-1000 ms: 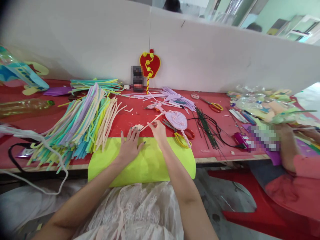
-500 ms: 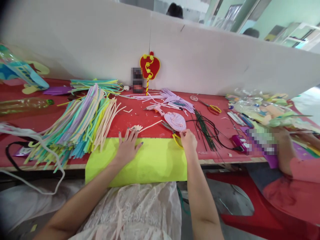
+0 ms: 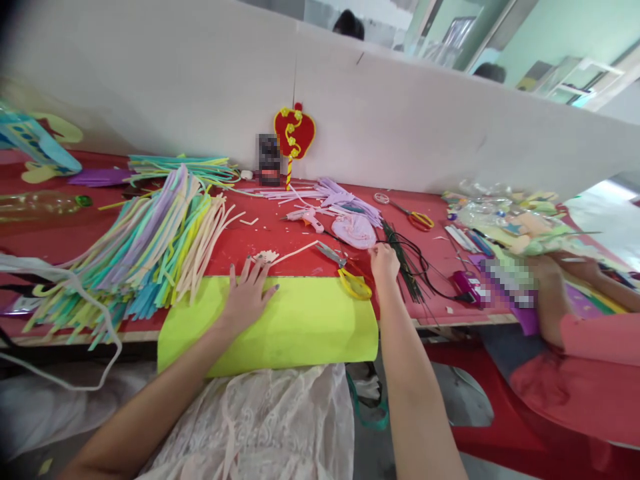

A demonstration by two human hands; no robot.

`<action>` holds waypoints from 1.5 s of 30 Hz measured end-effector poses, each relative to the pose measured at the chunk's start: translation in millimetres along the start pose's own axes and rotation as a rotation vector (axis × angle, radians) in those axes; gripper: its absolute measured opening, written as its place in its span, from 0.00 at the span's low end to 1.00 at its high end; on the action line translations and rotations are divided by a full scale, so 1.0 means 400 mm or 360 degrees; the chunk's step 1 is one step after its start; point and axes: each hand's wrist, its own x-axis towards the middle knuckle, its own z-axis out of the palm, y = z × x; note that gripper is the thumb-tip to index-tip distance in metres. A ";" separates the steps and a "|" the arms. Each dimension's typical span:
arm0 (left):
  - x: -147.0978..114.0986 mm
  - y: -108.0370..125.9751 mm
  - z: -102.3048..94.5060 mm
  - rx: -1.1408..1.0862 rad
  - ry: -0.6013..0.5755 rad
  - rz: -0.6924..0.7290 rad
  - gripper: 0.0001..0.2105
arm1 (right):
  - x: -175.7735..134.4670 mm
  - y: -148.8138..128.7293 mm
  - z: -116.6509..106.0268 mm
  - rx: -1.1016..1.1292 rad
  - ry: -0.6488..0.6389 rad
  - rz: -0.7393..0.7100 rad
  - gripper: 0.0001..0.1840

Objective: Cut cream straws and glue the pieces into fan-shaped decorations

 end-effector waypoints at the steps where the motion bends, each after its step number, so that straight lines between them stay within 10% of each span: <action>1: 0.000 0.000 0.000 0.0001 -0.0001 -0.0005 0.28 | -0.003 -0.002 0.000 -0.0016 -0.0012 -0.0016 0.10; 15: -0.001 0.003 -0.006 -0.0022 -0.0043 -0.0028 0.28 | -0.088 -0.122 -0.073 0.0226 -0.0267 -0.0110 0.11; 25: 0.006 -0.002 0.000 0.0030 -0.0063 -0.0039 0.28 | 0.129 -0.402 0.073 0.0330 -0.0258 -0.0112 0.20; 32: 0.015 -0.008 -0.004 -0.0002 -0.0116 -0.0059 0.29 | 0.164 -0.456 0.144 0.0318 -0.0259 -0.0081 0.17; 41: 0.012 -0.010 0.003 -0.0020 -0.0121 -0.0048 0.30 | 0.139 -0.424 -0.028 0.0637 0.0409 -0.0186 0.24; 45: 0.005 -0.010 -0.004 -0.0004 -0.0073 -0.0033 0.30 | 0.155 -0.384 -0.110 0.0718 0.0380 -0.0217 0.23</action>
